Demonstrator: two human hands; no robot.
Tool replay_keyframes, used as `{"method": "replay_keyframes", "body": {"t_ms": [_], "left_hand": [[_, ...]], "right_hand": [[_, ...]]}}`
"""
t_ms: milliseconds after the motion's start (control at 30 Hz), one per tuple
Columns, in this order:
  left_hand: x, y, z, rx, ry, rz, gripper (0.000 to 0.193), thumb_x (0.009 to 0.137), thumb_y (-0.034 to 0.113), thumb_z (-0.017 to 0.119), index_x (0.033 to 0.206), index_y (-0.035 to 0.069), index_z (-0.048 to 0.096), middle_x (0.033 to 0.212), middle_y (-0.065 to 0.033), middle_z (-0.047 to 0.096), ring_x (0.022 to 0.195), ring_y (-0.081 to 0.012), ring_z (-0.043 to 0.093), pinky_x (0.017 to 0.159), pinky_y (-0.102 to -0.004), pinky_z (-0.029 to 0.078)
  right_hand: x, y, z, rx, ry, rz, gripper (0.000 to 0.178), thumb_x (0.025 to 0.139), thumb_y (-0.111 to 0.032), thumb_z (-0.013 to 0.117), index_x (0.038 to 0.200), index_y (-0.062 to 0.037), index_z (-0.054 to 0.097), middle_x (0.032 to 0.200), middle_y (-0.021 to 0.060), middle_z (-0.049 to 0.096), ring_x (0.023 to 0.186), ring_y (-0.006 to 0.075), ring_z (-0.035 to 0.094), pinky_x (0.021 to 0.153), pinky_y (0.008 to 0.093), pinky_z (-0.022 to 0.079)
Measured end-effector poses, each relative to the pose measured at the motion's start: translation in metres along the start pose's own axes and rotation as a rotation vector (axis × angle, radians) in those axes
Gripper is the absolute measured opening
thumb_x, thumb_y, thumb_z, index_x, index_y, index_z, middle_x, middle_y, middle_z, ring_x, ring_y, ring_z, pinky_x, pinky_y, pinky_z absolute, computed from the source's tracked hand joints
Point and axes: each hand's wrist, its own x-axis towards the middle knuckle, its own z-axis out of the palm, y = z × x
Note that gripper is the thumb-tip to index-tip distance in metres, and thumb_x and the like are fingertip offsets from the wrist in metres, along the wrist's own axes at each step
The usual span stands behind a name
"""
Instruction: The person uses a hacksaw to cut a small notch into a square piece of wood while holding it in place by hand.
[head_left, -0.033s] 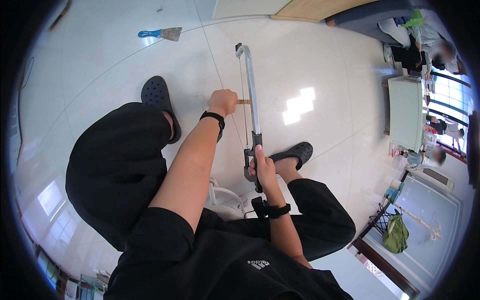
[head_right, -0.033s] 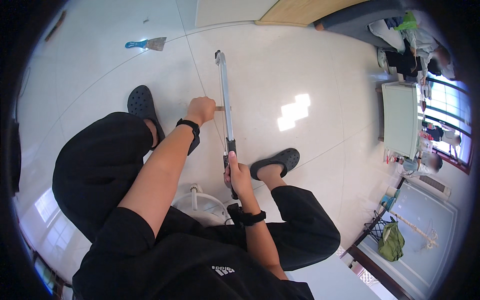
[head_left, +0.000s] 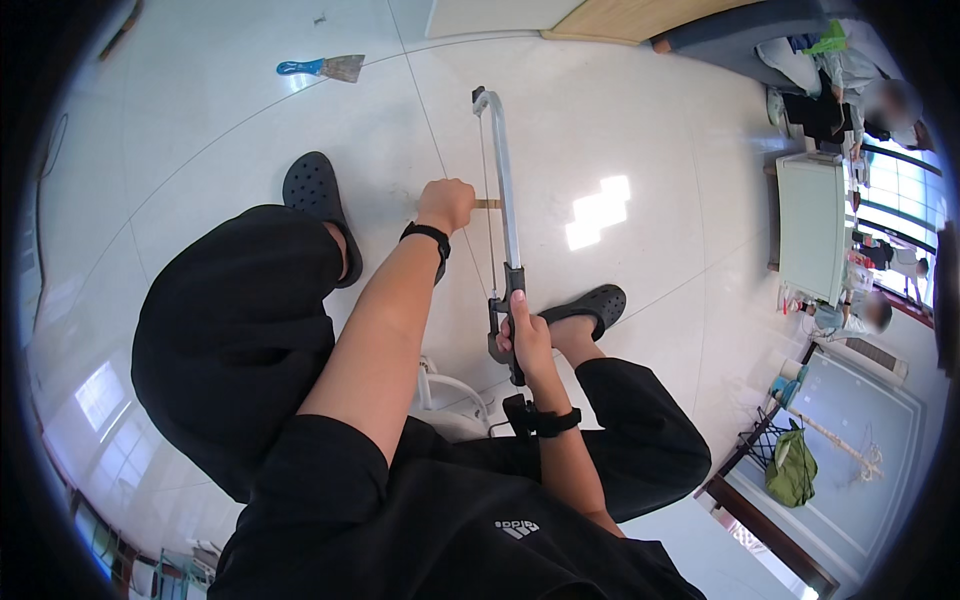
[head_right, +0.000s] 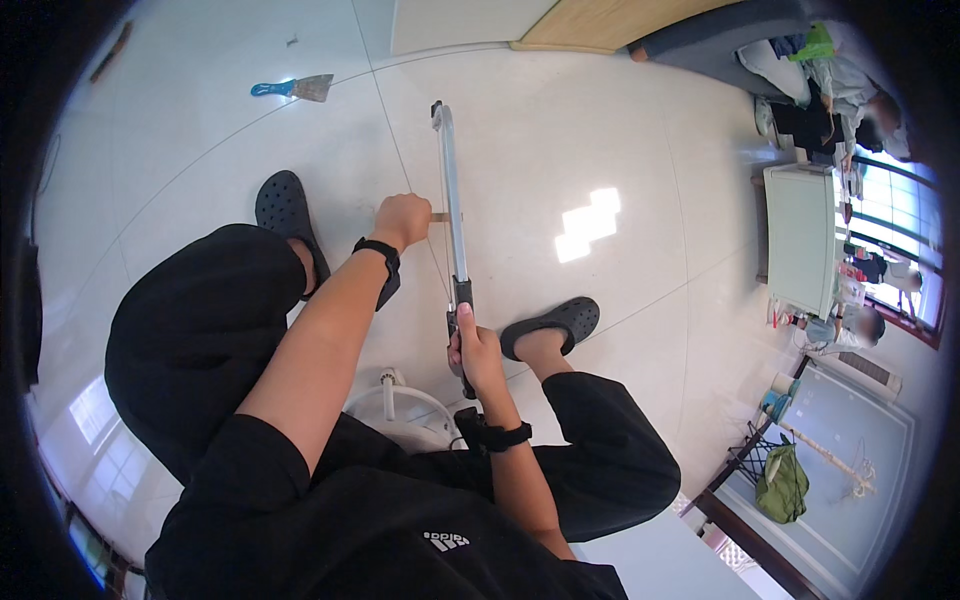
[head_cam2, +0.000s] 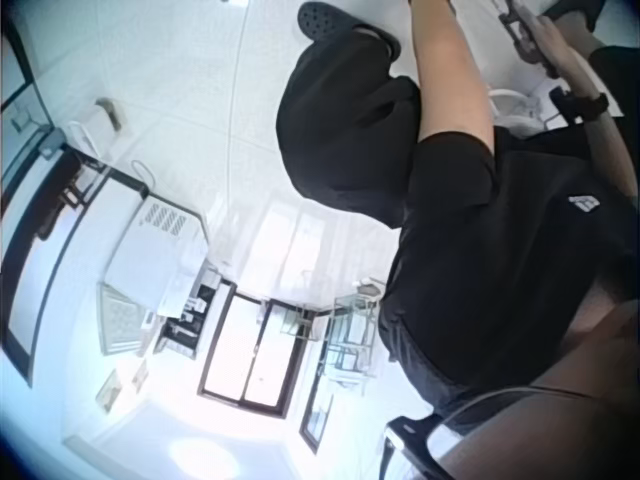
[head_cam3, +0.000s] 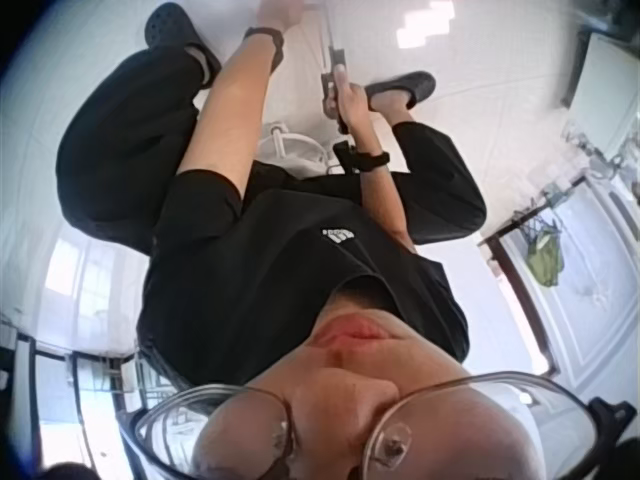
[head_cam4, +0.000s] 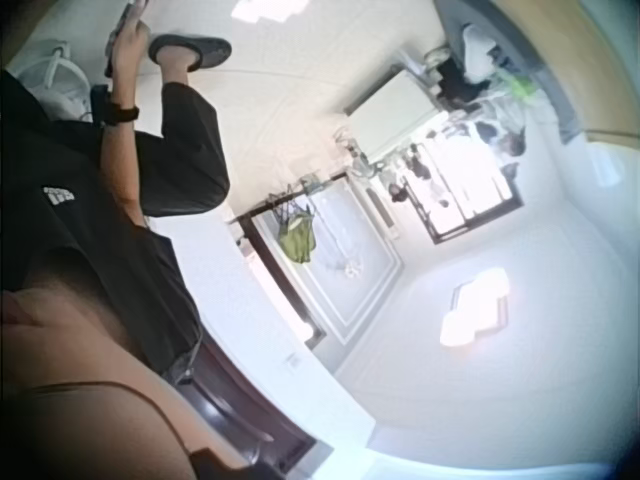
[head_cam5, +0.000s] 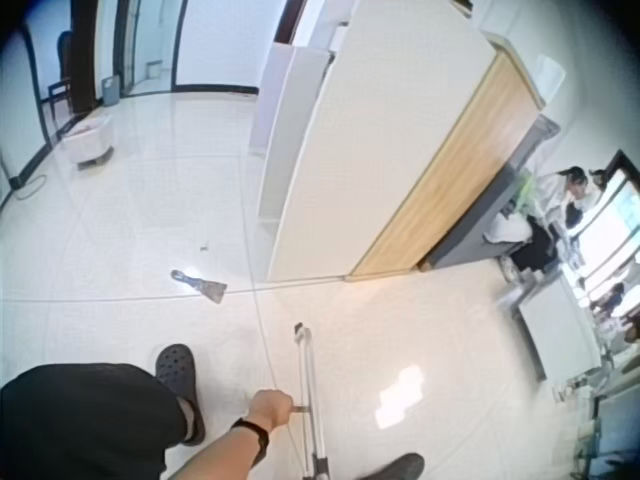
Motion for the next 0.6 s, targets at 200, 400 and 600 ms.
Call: {"method": "replay_keyframes", "body": {"t_ms": [200,400,600], "left_hand": [[-0.003,-0.002,-0.002,-0.009,-0.005,0.002,0.012,0.073,0.009,0.06,0.08,0.011,0.071,0.084,-0.0111,0.07,0.083,-0.0285,0.067,0.073,-0.0396,0.054],[0.0,-0.003,-0.001,-0.016,-0.032,0.011,0.014,0.074,0.014,0.06,0.082,0.01,0.071,0.085,-0.0123,0.069,0.083,-0.0291,0.067,0.073,-0.0392,0.053],[0.003,-0.006,-0.024,-0.28,-0.199,0.014,0.032,0.079,0.039,0.057,0.088,0.011,0.069,0.088,-0.0095,0.069,0.086,-0.0291,0.065,0.077,-0.039,0.05]], "right_hand": [[-0.01,-0.012,0.003,0.023,0.019,-0.006,0.059,0.093,-0.055,0.046,0.061,-0.0053,0.044,0.055,0.0028,0.041,0.046,0.0132,0.04,0.046,0.0283,0.034],[0.006,0.001,-0.005,-0.025,0.047,0.005,0.066,0.092,-0.06,0.045,0.056,-0.0041,0.049,0.048,0.0042,0.046,0.043,0.0128,0.045,0.042,0.0263,0.035],[0.009,-0.005,-0.005,-0.018,0.045,0.024,0.066,0.091,-0.061,0.045,0.056,-0.0045,0.049,0.049,0.0043,0.046,0.044,0.0129,0.047,0.043,0.0262,0.035]]}}
